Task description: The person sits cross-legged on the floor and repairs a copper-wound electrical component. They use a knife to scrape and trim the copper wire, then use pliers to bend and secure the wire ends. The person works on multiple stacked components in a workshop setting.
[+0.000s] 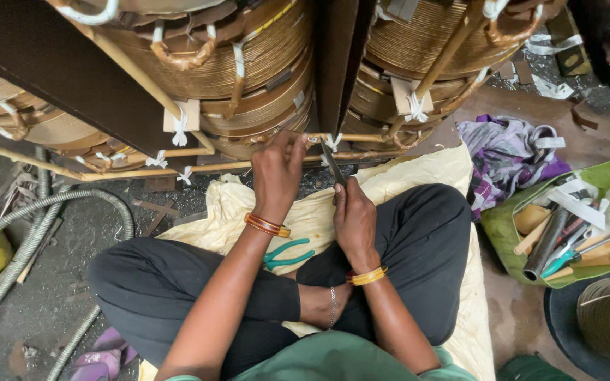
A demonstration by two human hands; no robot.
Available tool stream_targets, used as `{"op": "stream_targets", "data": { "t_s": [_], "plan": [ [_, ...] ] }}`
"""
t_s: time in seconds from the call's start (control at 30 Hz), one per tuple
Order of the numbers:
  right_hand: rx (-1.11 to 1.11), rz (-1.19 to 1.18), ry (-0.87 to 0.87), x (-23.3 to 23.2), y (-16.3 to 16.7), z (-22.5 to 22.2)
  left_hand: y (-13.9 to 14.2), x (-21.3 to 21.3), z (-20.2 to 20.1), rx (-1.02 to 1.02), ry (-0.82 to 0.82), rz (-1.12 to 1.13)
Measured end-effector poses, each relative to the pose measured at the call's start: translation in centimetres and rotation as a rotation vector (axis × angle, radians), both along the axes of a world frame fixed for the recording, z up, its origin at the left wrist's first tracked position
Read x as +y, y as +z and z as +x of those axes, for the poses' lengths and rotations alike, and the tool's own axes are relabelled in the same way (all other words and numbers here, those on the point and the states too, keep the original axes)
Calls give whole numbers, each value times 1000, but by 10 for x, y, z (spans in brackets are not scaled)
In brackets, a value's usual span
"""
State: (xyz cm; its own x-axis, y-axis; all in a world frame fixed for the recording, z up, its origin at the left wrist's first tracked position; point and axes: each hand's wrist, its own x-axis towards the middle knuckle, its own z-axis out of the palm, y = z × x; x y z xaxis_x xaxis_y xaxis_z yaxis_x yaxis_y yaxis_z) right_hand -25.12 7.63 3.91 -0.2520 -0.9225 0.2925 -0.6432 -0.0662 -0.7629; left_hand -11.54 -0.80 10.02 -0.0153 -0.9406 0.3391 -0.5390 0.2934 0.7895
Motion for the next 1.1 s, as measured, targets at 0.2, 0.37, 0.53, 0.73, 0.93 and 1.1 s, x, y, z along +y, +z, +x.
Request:
{"op": "stream_targets", "data": {
  "t_s": [0.2, 0.37, 0.53, 0.73, 0.93, 1.1],
  "plan": [
    [-45, 29, 2, 4, 5, 9, 4, -3, 6, -60, -78, 24],
    [115, -29, -14, 1, 10, 12, -8, -9, 17, -150, -135, -188],
    [222, 36, -129, -4, 10, 33, -22, -20, 30, -137, -213, -185],
    [229, -48, -171, -30, 0, 71, -33, -38, 60, -34, -334, -227],
    [-318, 128, -22, -56, -17, 87, -47, -56, 83, 137, -387, -46],
    [-71, 19, -68, -70, -32, 94, -61, -68, 96, 183, -400, -68]
  ]
}}
